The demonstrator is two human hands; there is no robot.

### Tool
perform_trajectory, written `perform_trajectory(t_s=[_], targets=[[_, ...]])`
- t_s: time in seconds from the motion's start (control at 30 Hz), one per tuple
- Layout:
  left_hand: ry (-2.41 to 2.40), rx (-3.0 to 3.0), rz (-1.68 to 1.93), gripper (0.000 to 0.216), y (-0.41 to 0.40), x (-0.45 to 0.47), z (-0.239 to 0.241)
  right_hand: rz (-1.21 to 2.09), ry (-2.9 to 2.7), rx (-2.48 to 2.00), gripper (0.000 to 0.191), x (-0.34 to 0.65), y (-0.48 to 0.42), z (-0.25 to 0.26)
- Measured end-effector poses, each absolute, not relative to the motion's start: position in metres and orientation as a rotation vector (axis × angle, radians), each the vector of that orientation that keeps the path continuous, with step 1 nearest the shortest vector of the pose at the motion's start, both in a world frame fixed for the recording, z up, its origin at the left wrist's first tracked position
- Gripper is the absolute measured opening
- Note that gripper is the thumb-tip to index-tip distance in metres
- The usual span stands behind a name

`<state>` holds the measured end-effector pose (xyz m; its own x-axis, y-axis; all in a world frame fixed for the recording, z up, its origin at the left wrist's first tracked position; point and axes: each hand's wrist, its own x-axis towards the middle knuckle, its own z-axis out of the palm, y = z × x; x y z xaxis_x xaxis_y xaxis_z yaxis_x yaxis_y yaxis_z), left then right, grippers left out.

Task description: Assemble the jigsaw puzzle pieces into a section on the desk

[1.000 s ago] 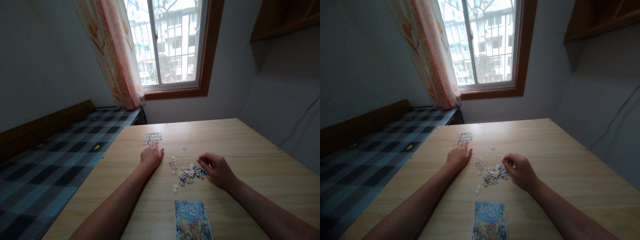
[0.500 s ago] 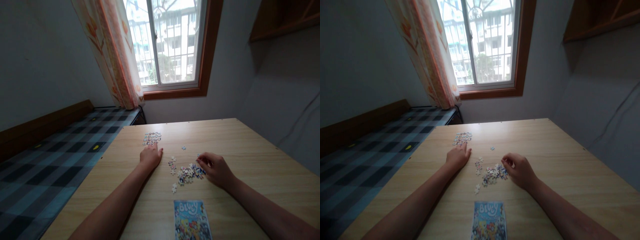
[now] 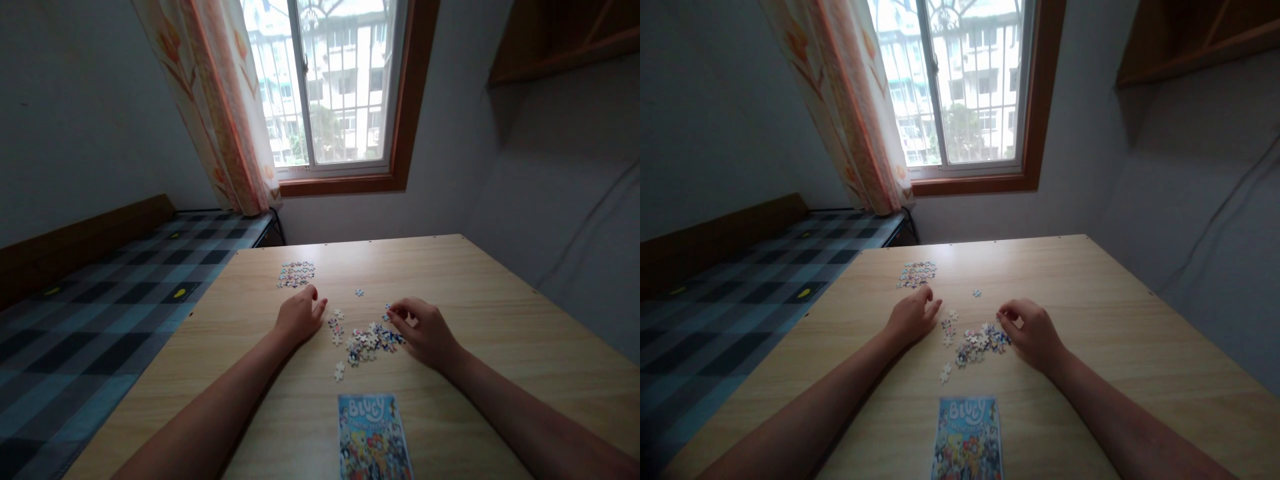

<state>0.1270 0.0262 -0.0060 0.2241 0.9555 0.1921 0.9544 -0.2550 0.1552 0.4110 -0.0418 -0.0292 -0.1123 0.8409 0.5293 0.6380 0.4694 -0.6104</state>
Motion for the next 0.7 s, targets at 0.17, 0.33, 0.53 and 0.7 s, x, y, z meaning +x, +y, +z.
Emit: perform_trajectory(t_s=[0.17, 0.33, 0.53, 0.7], targets=[[1.642, 2.584, 0.457, 0.027, 0.027, 0.123, -0.012, 0.233, -1.807, -1.201, 0.011, 0.413, -0.041, -0.028], [1.454, 2.711, 0.442, 0.041, 0.029, 0.119, -0.014, 0.211, -1.794, -1.197, 0.011, 0.412, -0.041, -0.025], [1.266, 2.756, 0.348, 0.046, 0.028, 0.118, -0.013, 0.203, -1.822, -1.196, 0.012, 0.413, -0.041, -0.024], [1.225, 2.759, 0.322, 0.047, 0.027, 0.116, -0.009, 0.163, -2.002, -1.135, 0.011, 0.410, -0.043, -0.021]])
